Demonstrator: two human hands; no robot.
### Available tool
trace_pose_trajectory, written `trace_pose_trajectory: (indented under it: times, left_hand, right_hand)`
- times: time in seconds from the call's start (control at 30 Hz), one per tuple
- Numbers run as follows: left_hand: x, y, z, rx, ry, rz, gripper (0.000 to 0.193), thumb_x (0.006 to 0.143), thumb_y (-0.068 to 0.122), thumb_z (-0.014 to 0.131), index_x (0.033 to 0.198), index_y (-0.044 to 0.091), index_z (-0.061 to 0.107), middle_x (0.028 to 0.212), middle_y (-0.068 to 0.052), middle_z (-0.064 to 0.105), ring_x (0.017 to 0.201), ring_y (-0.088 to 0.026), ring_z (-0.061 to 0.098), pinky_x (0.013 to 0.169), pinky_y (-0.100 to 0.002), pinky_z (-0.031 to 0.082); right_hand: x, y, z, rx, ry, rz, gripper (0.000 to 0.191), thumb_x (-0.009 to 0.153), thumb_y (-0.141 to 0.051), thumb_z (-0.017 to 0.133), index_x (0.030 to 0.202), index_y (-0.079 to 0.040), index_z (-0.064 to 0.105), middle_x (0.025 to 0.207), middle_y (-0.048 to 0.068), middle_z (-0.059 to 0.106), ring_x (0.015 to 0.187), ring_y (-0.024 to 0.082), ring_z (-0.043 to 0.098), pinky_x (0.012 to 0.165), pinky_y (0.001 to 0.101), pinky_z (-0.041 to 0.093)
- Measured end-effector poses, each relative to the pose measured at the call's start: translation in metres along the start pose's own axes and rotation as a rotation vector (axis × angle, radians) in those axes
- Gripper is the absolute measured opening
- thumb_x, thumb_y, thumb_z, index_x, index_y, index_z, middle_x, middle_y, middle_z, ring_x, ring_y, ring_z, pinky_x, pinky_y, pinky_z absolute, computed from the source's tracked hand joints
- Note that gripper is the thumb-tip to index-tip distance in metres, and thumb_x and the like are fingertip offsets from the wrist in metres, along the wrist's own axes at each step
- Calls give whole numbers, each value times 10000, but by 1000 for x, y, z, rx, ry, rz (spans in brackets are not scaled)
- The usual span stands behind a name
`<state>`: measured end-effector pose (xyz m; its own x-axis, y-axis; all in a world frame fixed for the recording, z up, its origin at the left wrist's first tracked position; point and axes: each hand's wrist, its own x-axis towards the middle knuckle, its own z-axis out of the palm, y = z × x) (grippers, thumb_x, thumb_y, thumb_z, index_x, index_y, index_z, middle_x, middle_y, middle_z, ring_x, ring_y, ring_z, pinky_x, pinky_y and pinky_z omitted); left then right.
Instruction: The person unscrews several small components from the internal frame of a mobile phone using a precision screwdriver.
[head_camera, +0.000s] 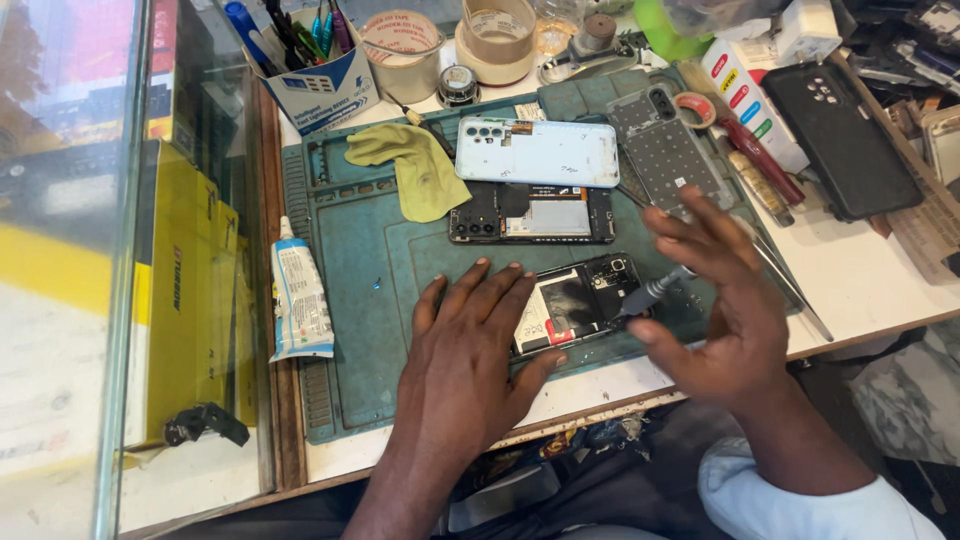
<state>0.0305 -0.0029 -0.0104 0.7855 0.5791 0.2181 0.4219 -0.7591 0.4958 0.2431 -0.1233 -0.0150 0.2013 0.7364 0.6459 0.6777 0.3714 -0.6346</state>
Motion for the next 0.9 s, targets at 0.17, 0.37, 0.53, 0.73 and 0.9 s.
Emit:
trace_pose_trajectory:
  times: [0.17,0.37,0.53,0.73,0.9]
  left_hand:
    - [0,0,0,-8,-11,1,708,842,423,747,1396,26,559,1435,-181,566,1420,-378,413,1164,-590,210]
    - [0,-1,-2,0,-10,5,703,842,418,747,1397,28,561,1432,-179,572,1418,-373,425,1164,-588,212]
    - [0,0,-1,-3,-17,-6,710,828,415,755,1394,33,559,1430,-178,570,1416,-368,424,1165,-586,209]
    - [0,-1,1,4,-8,2,710,828,411,759,1395,34,560,1430,-177,569,1422,-367,416,1164,-592,205]
    - [0,-1,1,-7,-12,-2,713,834,415,760,1400,34,555,1432,-174,571,1425,-363,418,1170,-589,207]
  right_hand:
    - [1,-2,-2,-43,-25,-20,492,899,49,581,1380,-45,545,1477,161,586,1601,327,340,1336,471,302]
    - [-5,2,-2,93,-60,117,560,934,52,678,1458,-28,498,1478,199,592,1368,286,568,1158,409,505]
    - [-10,6,-4,262,-81,256,615,954,89,610,1525,-16,406,1462,230,581,1182,259,720,835,266,609]
    - [-11,9,-4,240,-93,224,611,953,95,610,1516,-17,402,1439,233,591,1184,269,721,795,251,614]
    - [-15,11,-4,244,-70,228,593,956,106,598,1502,-20,405,1430,239,596,1207,283,716,788,256,603]
